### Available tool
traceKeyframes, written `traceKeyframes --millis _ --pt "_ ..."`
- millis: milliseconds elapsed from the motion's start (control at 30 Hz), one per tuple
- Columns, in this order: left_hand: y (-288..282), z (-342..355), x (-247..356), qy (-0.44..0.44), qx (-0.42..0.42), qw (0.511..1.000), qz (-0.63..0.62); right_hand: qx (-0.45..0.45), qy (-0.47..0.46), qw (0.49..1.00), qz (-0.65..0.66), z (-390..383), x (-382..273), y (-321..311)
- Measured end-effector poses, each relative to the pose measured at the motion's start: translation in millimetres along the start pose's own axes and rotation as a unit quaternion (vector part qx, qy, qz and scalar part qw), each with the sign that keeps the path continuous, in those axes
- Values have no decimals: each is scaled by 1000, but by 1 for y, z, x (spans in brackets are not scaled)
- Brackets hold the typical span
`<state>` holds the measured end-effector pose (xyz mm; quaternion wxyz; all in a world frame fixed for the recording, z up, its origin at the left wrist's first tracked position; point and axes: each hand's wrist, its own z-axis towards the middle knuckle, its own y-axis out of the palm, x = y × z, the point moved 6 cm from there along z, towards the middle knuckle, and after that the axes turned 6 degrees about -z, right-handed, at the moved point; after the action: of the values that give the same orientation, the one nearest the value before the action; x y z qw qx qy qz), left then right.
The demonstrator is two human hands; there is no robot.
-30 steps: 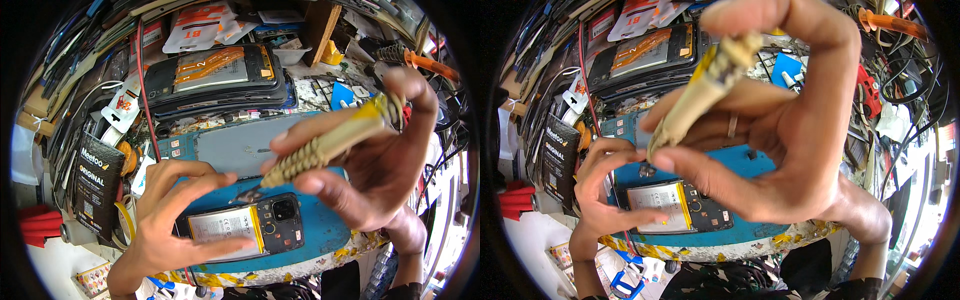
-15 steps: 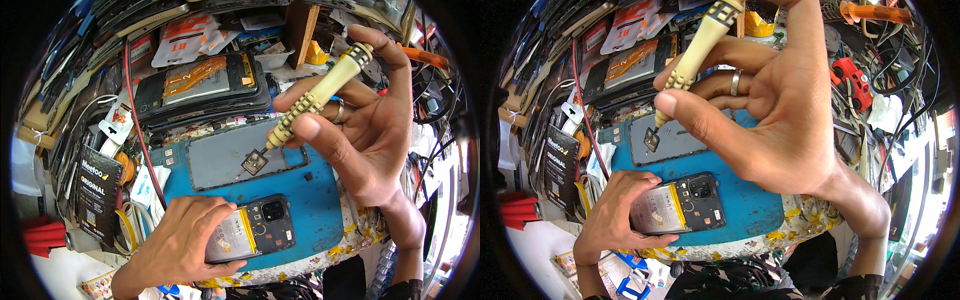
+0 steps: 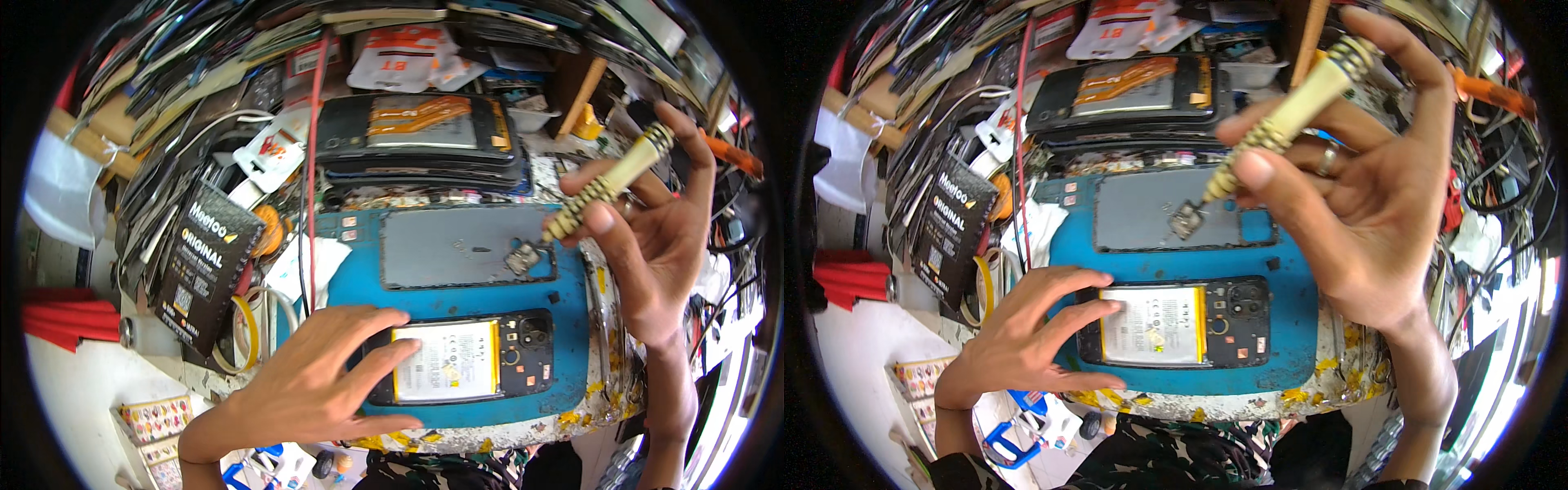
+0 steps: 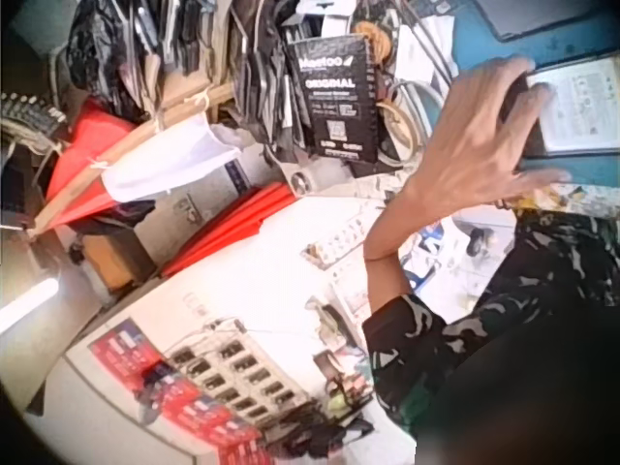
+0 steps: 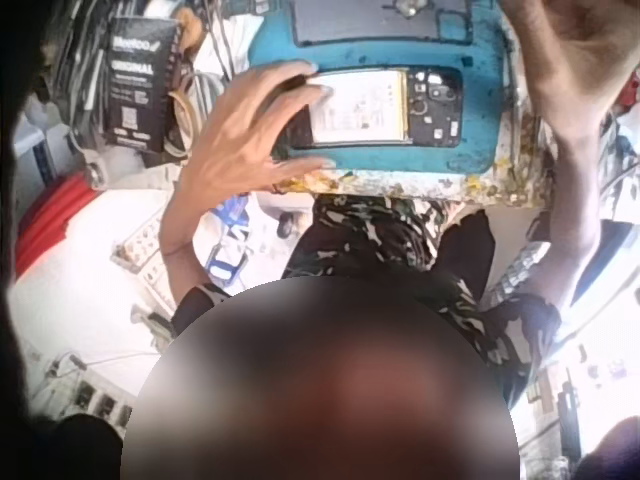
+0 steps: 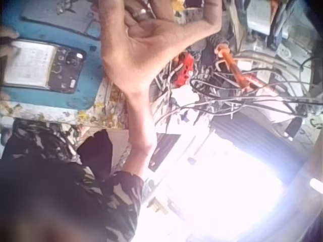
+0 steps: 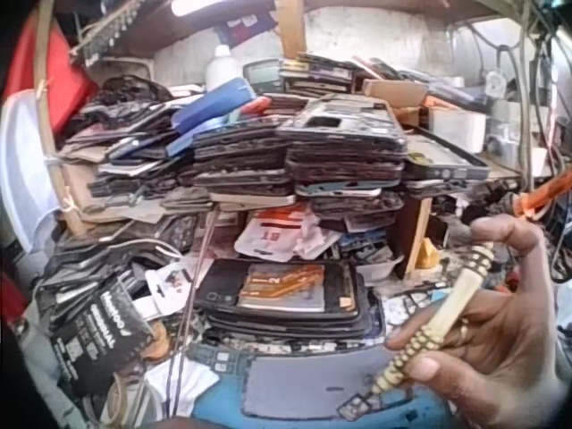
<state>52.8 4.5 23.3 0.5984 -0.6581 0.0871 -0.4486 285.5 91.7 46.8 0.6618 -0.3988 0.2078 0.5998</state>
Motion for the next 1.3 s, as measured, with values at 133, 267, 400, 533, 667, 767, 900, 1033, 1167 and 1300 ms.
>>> traceKeyframes --millis 133,267,400,533,667,767,900,1033,1167,1300 --pt "-12 -39 -5 -47 3 999 -17 -4 16 1000 10 3 -10 15" --pt "-5 -63 -2 -31 -36 998 -33 -37 44 998 9 -3 -35 44" --pt "14 -66 -3 -50 -67 996 -27 -150 14 988 13 -6 -50 71" --pt "15 -68 -5 -41 -45 997 -37 -266 -99 959 -16 -13 -52 89" --pt "17 -69 -5 -26 -36 999 -4 -288 -101 952 -25 -18 -48 96" --pt "18 -70 -6 -24 -29 999 -6 -321 -114 940 -5 -18 -49 100" --pt "19 -69 -6 -28 -29 999 -11 -354 -108 929 -12 -18 -48 103" --pt "19 -69 -6 -36 -29 999 -15 -338 -86 935 -59 -21 -51 103" --pt "17 -69 -6 -28 -14 999 -14 -340 4 941 7 -27 -57 105" --pt "16 -69 -6 -19 -3 1000 3 -309 -3 948 -75 -29 -59 104"
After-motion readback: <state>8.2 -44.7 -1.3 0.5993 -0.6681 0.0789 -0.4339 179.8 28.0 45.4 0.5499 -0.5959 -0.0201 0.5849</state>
